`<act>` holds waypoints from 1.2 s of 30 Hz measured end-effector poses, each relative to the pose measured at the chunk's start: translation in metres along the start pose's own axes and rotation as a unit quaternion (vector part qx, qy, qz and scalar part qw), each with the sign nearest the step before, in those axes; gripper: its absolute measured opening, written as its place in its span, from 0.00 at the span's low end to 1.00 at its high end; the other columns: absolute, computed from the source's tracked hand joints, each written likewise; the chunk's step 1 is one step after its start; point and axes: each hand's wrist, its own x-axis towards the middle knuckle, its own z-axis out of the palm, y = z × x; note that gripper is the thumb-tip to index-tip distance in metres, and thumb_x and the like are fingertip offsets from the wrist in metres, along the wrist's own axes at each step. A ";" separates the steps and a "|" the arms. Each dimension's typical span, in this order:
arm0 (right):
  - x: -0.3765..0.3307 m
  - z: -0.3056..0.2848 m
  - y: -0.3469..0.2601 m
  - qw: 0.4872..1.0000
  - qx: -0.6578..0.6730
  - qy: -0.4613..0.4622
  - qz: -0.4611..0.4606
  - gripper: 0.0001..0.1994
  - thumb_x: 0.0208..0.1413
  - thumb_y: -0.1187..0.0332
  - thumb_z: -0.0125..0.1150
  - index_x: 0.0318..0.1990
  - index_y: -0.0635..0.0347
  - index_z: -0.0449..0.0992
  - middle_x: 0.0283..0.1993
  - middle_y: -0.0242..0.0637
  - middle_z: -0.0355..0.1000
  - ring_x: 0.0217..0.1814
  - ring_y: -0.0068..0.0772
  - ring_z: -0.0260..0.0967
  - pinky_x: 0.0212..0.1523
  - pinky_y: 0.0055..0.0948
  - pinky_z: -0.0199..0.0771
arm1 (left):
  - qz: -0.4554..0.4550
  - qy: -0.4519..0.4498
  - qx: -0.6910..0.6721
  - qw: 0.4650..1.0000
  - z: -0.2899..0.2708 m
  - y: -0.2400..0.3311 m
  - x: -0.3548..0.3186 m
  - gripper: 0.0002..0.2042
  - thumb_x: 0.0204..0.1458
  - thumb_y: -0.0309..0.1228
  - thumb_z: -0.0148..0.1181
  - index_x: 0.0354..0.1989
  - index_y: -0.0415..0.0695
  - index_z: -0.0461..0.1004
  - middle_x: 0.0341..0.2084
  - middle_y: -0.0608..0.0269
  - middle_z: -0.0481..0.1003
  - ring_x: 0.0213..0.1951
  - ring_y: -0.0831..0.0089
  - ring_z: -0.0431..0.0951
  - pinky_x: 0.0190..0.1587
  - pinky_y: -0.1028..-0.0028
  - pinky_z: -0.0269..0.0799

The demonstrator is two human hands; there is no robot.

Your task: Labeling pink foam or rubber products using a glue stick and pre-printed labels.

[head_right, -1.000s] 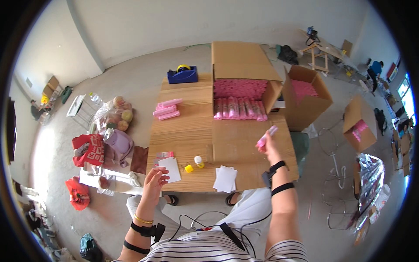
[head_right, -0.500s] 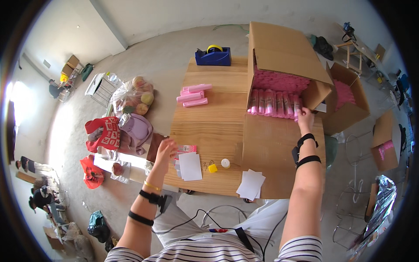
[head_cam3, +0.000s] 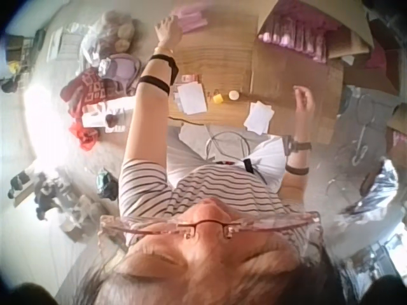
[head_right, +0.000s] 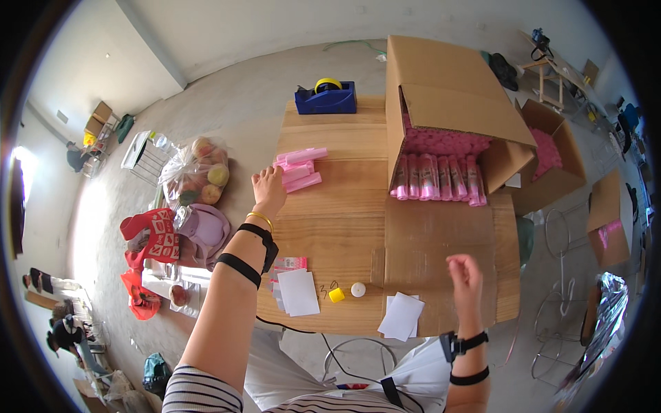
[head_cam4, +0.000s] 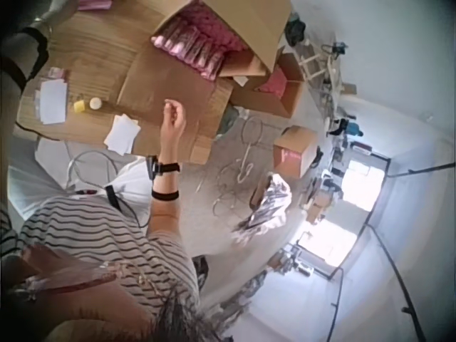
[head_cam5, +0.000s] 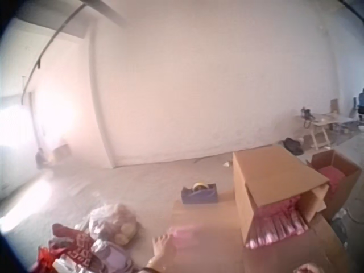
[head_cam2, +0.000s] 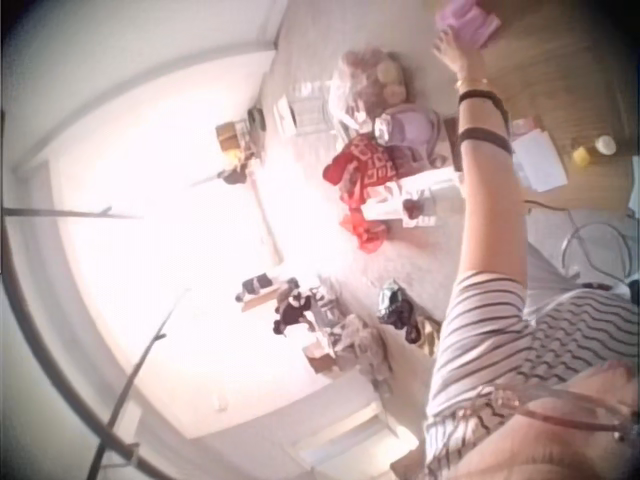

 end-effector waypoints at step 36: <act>-0.180 0.037 -0.133 0.929 0.137 -0.314 -0.142 0.16 0.55 0.61 0.62 0.44 0.59 0.66 0.31 0.30 0.67 0.31 0.18 0.63 0.31 0.20 0.65 | 0.132 -0.208 -0.591 0.768 -0.223 0.104 -0.359 0.14 0.49 0.30 0.64 0.42 0.39 0.72 0.28 0.61 0.75 0.28 0.72 0.71 0.35 0.75 0.69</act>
